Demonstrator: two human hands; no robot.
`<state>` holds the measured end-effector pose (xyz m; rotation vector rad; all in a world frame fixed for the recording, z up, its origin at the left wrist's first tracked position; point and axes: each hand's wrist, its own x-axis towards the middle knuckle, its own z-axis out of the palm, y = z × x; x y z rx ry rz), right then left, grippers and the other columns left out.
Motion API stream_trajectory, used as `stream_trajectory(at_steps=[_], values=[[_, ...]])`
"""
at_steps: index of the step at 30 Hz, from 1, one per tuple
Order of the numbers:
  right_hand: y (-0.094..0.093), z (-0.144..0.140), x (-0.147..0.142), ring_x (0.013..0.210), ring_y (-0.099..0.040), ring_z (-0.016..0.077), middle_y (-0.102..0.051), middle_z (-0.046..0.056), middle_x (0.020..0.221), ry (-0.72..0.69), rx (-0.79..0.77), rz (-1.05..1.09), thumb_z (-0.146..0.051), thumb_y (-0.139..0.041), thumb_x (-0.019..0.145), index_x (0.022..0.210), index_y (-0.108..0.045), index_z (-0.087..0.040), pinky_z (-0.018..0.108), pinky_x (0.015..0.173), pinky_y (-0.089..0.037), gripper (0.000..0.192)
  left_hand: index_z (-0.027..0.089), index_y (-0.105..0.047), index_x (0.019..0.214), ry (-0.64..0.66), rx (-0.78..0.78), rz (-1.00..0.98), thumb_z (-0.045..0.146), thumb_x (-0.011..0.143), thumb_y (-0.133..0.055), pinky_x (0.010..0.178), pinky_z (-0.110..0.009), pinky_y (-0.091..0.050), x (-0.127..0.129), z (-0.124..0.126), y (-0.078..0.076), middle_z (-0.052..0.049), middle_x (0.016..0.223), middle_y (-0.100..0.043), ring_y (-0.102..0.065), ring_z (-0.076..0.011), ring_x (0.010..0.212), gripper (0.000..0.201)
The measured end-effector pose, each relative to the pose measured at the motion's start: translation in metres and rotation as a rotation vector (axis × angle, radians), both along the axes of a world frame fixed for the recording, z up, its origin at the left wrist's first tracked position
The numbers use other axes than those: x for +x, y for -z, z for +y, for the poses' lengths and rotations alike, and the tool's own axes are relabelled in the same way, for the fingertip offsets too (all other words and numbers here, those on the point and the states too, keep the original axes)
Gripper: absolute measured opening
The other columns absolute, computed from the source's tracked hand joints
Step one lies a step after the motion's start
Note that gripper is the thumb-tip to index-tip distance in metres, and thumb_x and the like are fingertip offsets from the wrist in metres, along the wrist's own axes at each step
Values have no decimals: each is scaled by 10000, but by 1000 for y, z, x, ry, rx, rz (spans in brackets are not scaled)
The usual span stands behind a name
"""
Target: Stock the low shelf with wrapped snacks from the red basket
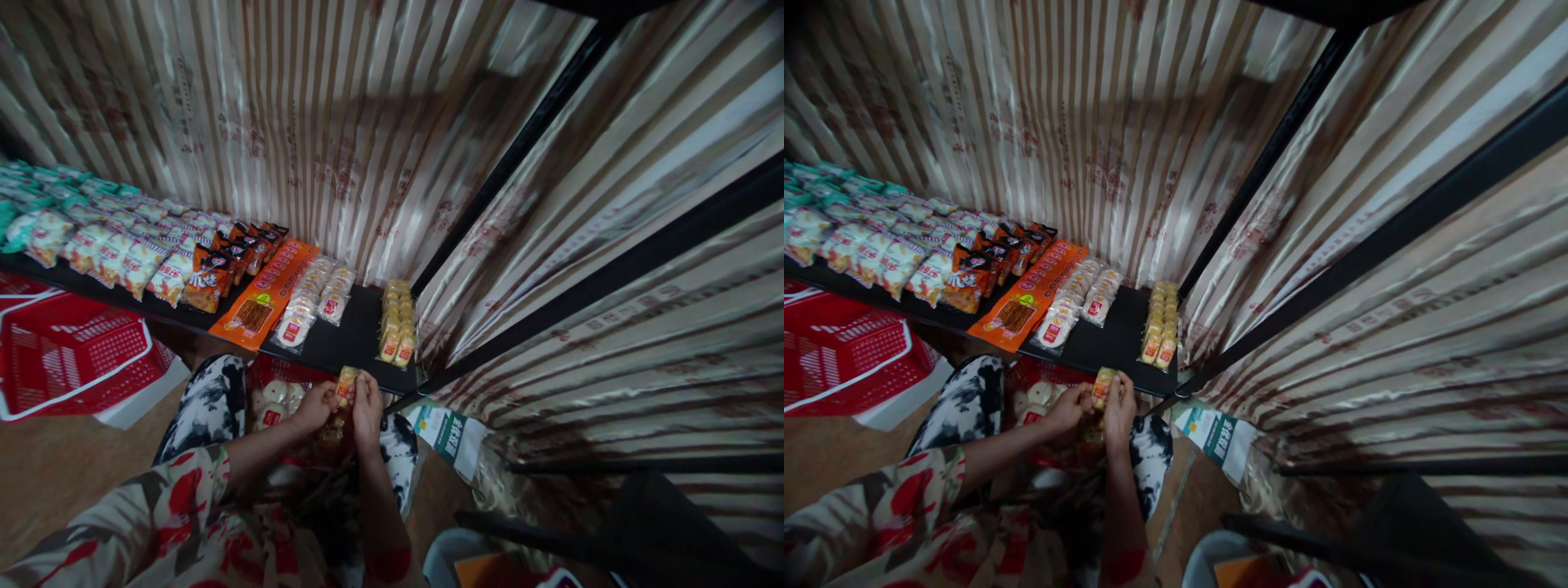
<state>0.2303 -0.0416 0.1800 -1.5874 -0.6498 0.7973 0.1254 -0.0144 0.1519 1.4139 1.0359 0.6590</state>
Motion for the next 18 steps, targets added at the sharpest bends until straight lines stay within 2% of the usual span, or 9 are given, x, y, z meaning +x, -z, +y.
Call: stream_trajectory(at_steps=[2,6,9,12,15,18], values=[[-2,-3,0,611,-573,131,-589,-10,681,36,27,-50,-513,-477,771,1029,-510,-181,241,614,-465,422,153,-559,909,13,-11,-1,212,788,-448,604,-209,-414,6,2,-7,-2,726,-614,-538,-112,636,175],[-5,-10,1,718,-596,144,-611,48,843,92,44,-183,-455,-441,804,1020,-503,-170,264,699,-471,363,165,-582,948,21,16,68,228,796,-468,629,-221,-433,19,8,-21,-14,765,-648,-574,-131,689,200],[-8,-14,4,840,-573,163,-584,94,982,152,60,-363,-427,-404,833,1039,-538,-161,284,767,-456,363,165,-589,960,29,46,57,220,799,-471,684,-232,-446,30,10,-29,-22,813,-665,-592,-138,744,207],[-10,-16,8,888,-556,177,-538,127,1050,184,82,-452,-406,-397,838,1091,-541,-140,294,778,-457,394,164,-590,964,68,85,18,216,810,-462,723,-227,-447,41,12,-36,-23,854,-662,-596,-131,773,206],[-12,-17,13,877,-557,177,-513,148,1086,207,104,-490,-380,-396,836,1123,-524,-121,303,778,-463,407,177,-618,953,75,178,118,236,811,-487,744,-228,-440,52,16,-41,-24,866,-629,-576,-131,789,203],[-14,-17,17,967,-530,197,-506,158,1108,255,126,-564,-355,-384,844,1108,-534,-116,329,840,-439,387,192,-653,936,41,273,257,247,789,-536,737,-226,-435,64,20,-42,-30,871,-572,-546,-136,799,197]])
